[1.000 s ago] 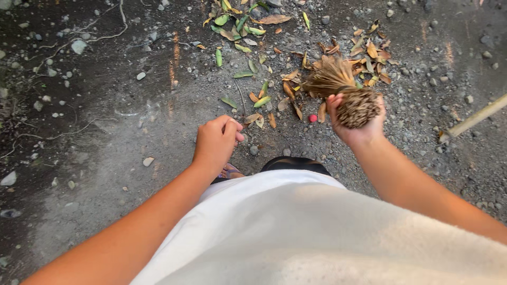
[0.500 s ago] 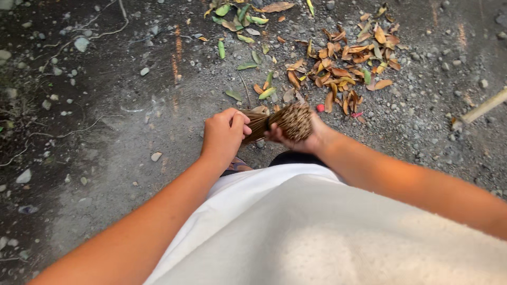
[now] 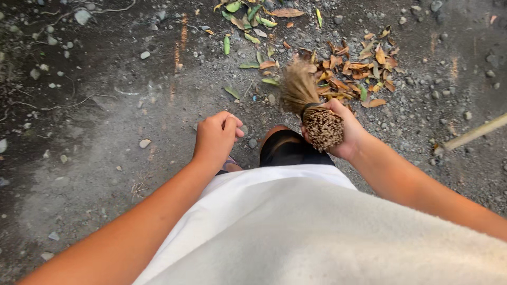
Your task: The person sweeps dried leaves into a pile using a small broom while walking outside.
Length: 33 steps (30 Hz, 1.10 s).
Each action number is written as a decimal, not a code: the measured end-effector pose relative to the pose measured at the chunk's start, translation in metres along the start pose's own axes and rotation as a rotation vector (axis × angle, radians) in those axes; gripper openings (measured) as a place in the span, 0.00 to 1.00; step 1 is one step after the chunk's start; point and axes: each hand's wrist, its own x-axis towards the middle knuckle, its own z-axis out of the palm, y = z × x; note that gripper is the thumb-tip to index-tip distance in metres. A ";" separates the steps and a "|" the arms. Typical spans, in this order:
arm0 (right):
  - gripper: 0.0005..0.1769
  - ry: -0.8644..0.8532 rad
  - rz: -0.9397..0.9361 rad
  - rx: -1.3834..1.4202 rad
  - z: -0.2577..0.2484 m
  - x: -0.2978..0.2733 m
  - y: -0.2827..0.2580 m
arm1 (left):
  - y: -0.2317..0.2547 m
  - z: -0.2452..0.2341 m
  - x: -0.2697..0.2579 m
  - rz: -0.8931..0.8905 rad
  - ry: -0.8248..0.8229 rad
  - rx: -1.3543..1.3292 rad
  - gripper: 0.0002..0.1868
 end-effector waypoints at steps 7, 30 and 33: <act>0.35 -0.069 0.277 0.031 -0.005 -0.026 -0.011 | 0.009 0.027 0.003 -0.015 -0.017 0.024 0.14; 0.33 -0.187 0.354 0.016 -0.064 0.004 -0.112 | 0.064 0.116 0.052 0.020 0.098 0.069 0.14; 0.38 -0.103 0.452 0.039 -0.072 0.040 -0.097 | 0.068 0.124 0.061 -0.046 0.102 0.105 0.15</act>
